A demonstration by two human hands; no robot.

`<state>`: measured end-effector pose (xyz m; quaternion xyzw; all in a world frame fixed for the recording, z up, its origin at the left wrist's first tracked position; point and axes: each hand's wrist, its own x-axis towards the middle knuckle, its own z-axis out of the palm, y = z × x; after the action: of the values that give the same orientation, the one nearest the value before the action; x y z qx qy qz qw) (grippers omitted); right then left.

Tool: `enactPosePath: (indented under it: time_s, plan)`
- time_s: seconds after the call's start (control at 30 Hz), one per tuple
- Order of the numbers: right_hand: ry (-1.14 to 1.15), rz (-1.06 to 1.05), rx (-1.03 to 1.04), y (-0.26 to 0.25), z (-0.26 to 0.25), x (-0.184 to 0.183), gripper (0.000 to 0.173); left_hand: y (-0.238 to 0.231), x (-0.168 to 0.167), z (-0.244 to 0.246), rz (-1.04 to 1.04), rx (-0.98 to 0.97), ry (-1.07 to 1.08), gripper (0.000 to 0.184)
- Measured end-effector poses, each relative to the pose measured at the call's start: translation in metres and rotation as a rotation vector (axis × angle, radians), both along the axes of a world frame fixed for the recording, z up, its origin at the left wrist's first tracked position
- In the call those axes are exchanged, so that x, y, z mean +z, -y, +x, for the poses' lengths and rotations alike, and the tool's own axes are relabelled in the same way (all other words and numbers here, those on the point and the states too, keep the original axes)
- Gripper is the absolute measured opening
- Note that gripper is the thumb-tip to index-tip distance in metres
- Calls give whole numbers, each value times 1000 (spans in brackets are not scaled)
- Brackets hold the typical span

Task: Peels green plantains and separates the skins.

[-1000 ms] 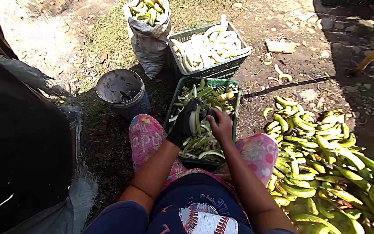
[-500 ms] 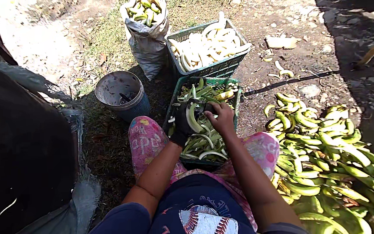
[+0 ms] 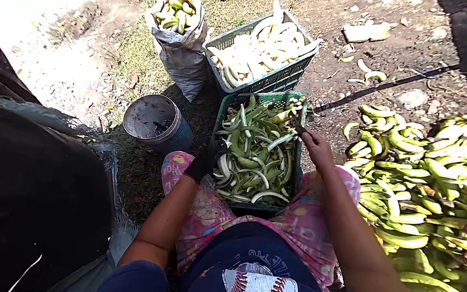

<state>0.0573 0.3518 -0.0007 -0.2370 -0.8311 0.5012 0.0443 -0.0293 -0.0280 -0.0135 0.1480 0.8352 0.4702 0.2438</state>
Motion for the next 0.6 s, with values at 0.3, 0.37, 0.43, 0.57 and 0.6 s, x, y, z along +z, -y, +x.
enactPosePath:
  time_s: [0.3,0.37,0.43,0.57,0.6]
  plan:
    - [31,-261,-234,-18,1,-30,46,-85,81,-140,-56,93,77,32]
    - [18,-194,-173,-20,2,-32,46,-116,111,-166,428,336,66,31]
    - [15,-142,-146,-19,3,-30,45,-134,108,-191,964,354,78,36]
    - [26,-111,-118,-17,1,-32,45,-137,59,-150,578,485,-78,49]
    - [35,-100,-107,-17,1,-33,46,-125,47,-118,287,434,-120,52]
